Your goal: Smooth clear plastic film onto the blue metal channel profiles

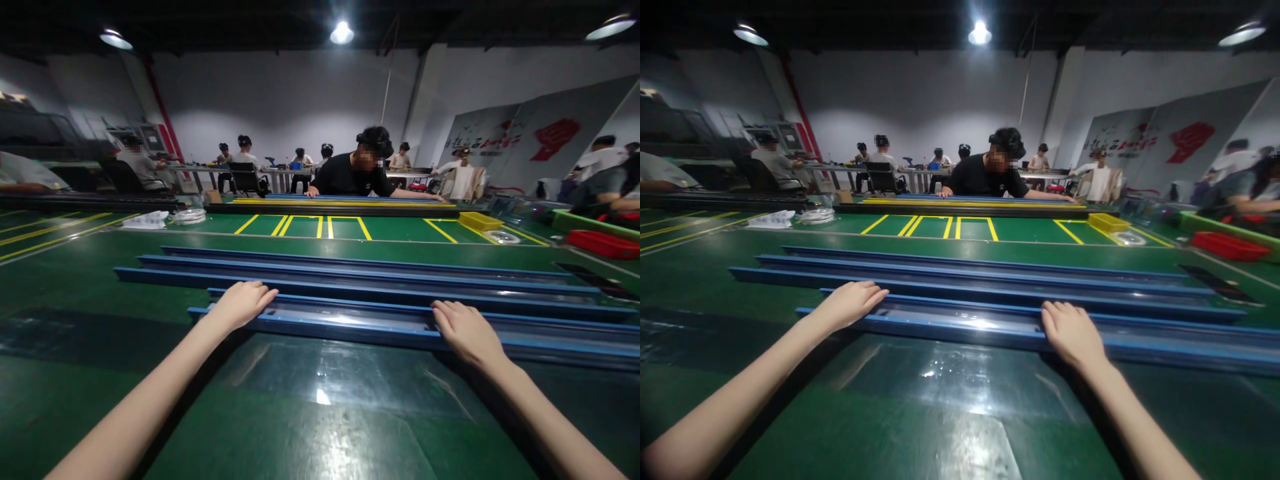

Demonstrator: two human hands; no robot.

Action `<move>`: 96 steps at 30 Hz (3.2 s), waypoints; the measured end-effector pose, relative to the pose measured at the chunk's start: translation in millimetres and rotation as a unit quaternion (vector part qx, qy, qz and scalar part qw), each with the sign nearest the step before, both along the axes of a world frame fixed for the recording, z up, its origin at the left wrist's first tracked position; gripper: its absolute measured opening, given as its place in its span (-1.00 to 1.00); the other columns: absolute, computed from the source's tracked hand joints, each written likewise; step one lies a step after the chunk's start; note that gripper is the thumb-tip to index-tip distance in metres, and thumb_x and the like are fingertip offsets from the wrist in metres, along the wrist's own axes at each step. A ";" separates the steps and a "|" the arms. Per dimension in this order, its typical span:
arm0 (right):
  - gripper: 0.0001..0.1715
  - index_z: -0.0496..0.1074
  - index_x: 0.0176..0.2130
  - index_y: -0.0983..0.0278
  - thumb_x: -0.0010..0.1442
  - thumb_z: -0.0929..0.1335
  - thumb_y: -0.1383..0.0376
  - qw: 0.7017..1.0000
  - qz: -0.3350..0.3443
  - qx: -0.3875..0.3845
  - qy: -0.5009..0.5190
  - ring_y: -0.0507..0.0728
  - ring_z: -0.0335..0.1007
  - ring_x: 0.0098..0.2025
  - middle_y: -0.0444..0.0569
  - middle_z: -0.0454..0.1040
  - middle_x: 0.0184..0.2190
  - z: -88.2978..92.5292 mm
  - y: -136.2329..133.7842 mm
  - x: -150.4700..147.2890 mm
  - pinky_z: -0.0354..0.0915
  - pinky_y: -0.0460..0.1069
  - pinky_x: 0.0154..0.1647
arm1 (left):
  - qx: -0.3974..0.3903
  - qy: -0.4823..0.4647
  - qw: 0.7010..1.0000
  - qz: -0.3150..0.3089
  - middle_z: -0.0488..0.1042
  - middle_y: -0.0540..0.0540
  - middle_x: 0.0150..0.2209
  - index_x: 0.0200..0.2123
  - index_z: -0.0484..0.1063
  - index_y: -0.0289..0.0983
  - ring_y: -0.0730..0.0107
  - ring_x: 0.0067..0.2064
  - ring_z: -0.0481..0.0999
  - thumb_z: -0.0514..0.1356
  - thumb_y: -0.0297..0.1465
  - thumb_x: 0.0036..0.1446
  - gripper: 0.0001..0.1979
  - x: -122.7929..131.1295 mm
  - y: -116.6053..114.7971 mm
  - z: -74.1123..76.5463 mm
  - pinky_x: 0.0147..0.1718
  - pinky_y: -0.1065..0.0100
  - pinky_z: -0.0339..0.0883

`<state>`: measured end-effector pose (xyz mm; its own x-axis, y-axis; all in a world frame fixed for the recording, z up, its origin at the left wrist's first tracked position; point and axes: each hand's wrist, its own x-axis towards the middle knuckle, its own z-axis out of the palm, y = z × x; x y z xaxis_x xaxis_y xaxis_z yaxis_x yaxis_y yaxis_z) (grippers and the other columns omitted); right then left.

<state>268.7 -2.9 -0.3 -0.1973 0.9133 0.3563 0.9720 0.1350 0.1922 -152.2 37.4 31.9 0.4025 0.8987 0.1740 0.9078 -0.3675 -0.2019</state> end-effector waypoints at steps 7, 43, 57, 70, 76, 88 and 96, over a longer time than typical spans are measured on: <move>-0.61 0.31 -0.40 0.26 0.20 0.02 0.27 0.999 -0.037 -0.028 0.015 0.08 0.26 -0.35 -0.05 0.41 -0.46 10.2 -2.5 -12.5 0.00 -0.03 -0.31 | -0.006 -0.088 0.981 -0.175 0.43 -0.11 -0.24 -0.18 0.35 -0.27 0.34 -0.17 0.39 -0.20 -0.19 0.20 -0.58 153.2 -16.9 -0.5 -0.24 0.36 0.19; -0.65 0.33 -0.32 0.34 0.17 0.06 0.30 0.997 0.000 0.075 0.019 0.10 0.14 -0.28 0.03 0.33 -0.36 5.8 -5.2 48.2 0.02 -0.04 -0.26 | 0.174 -0.060 0.977 -0.109 0.46 -0.19 -0.26 -0.21 0.42 -0.34 0.25 -0.22 0.41 -0.19 -0.33 0.14 -0.57 13.8 6.1 -29.1 -0.24 0.32 0.25; -0.74 0.26 -0.38 0.31 0.11 0.07 0.35 0.992 -0.057 0.099 0.052 0.14 0.11 -0.27 0.04 0.28 -0.39 1.8 5.6 25.7 0.03 0.00 -0.25 | 0.203 -0.107 0.969 -0.086 0.43 -0.18 -0.17 -0.17 0.39 -0.26 0.16 -0.14 0.36 -0.10 -0.27 0.11 -0.64 83.6 -4.4 -23.9 -0.16 0.12 0.08; -0.76 0.29 -0.34 0.33 0.09 0.10 0.35 0.984 -0.056 0.126 0.115 0.16 0.09 -0.24 0.07 0.29 -0.32 -1.5 11.2 -36.2 0.06 0.01 -0.19 | 0.173 -0.141 0.972 -0.068 0.41 -0.19 -0.17 -0.19 0.39 -0.27 0.14 -0.15 0.33 -0.11 -0.23 0.12 -0.62 137.4 -5.7 -20.8 -0.20 0.15 0.11; -0.63 0.26 -0.11 0.36 0.11 0.11 0.30 0.984 -0.018 0.128 0.123 0.19 0.07 -0.10 0.11 0.28 -0.16 -0.4 16.4 -32.2 0.02 0.04 -0.06 | 0.170 -0.119 0.978 -0.032 0.42 -0.17 -0.18 -0.20 0.39 -0.28 0.16 -0.16 0.35 -0.12 -0.23 0.11 -0.62 106.9 -0.3 -19.0 -0.22 0.17 0.11; -0.67 0.29 -0.23 0.33 0.16 0.09 0.23 0.994 -0.029 0.060 0.091 0.16 0.13 -0.17 0.07 0.30 -0.28 2.7 19.9 -28.5 0.06 0.00 -0.16 | 0.174 -0.125 0.977 -0.003 0.49 -0.12 -0.28 -0.34 0.45 -0.26 0.22 -0.23 0.41 -0.13 -0.25 0.12 -0.61 93.3 8.0 -19.0 -0.26 0.24 0.14; -0.74 0.26 -0.33 0.31 0.14 0.11 0.23 0.992 -0.048 0.077 0.093 0.15 0.13 -0.21 0.05 0.29 -0.34 0.1 33.1 -31.2 0.07 0.00 -0.17 | 0.218 -0.130 0.967 -0.017 0.49 -0.09 -0.38 -0.42 0.46 -0.29 0.25 -0.30 0.42 -0.09 -0.27 0.10 -0.63 91.8 23.6 -25.3 -0.34 0.29 0.15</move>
<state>237.5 30.2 -0.2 -0.0294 0.8568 0.5148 0.9996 0.0225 0.0197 -60.3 61.0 6.6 0.3219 0.7046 0.6324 0.9379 -0.3286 -0.1113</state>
